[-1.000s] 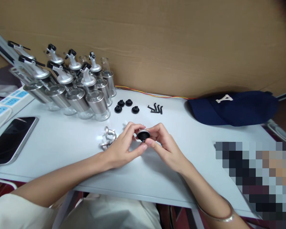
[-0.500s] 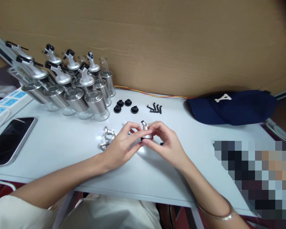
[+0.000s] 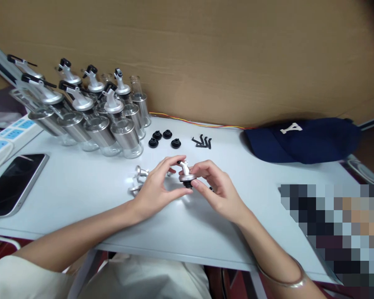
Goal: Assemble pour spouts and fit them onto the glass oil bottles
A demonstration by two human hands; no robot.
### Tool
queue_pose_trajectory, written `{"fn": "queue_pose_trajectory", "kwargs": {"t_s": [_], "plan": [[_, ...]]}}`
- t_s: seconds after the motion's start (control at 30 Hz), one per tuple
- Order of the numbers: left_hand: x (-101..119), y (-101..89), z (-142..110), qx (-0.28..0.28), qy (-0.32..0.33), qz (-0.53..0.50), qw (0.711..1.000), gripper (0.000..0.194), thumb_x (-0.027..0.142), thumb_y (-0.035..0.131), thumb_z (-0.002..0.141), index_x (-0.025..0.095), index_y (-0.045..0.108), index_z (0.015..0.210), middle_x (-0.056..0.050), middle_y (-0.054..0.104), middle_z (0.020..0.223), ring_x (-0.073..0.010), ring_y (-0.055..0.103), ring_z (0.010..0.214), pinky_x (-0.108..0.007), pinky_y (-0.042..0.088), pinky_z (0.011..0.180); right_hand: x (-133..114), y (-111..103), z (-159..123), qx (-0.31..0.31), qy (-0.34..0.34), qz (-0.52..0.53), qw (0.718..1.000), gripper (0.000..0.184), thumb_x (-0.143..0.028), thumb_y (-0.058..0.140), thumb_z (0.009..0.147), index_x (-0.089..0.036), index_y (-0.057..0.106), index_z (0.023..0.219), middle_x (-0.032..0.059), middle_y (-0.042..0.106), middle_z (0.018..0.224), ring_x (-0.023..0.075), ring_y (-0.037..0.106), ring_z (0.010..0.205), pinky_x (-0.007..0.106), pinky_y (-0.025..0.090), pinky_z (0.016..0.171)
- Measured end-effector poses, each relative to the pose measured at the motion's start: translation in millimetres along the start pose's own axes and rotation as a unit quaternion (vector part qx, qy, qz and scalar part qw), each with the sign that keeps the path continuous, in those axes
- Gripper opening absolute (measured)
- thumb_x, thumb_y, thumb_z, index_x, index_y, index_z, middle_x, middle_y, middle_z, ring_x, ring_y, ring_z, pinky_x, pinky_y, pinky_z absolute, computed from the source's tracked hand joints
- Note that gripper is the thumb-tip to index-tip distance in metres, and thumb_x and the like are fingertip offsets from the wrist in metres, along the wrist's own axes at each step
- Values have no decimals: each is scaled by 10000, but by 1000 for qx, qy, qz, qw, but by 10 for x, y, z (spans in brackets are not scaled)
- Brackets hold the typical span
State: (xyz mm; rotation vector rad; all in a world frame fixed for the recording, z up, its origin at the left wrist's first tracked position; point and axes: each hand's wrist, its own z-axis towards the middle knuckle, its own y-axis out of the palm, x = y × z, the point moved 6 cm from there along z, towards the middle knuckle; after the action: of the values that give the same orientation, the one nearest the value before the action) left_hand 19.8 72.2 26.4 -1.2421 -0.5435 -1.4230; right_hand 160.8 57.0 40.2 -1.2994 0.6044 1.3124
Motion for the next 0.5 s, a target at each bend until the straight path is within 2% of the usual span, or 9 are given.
{"fn": "queue_pose_trajectory", "kwargs": {"t_s": [0.13,0.23,0.37,0.43,0.5], "plan": [[-51,-3,-29,13,-44,-42,998,592,280,773,693,281,476,1206,-39,579,1143,-168,573,963,-329,455,894,-26,-7,-2,4,-14,-6,1000,81,-194,535,881,-226,516,953,30,627,938,160,628,890,289,491,804],[-48,9,-29,12,-50,-84,995,593,253,776,689,264,456,1188,-37,588,1122,-170,571,1011,-314,450,909,-58,-34,-14,9,-27,-23,999,83,-194,551,873,-221,530,949,27,645,906,166,634,927,272,497,798],[-42,12,-11,1,-54,-82,995,562,243,789,666,241,479,1136,-46,574,1152,-175,572,1018,-323,440,930,-142,-96,12,-2,-46,-72,996,79,-252,583,866,-209,577,933,27,683,888,163,654,855,269,513,769],[-48,0,-1,4,-60,-78,995,567,255,786,668,239,480,1146,-50,570,1167,-177,572,1024,-329,439,937,-176,-182,64,22,-43,-103,993,126,-288,518,910,-211,611,945,34,700,924,166,660,870,283,522,787],[-59,-9,4,6,-70,-76,995,579,272,772,684,242,477,1181,-52,577,1168,-179,573,1033,-332,441,940,-172,-291,140,62,-34,-159,985,224,-283,429,950,-213,627,1027,53,697,1042,185,645,986,327,516,868]]}}
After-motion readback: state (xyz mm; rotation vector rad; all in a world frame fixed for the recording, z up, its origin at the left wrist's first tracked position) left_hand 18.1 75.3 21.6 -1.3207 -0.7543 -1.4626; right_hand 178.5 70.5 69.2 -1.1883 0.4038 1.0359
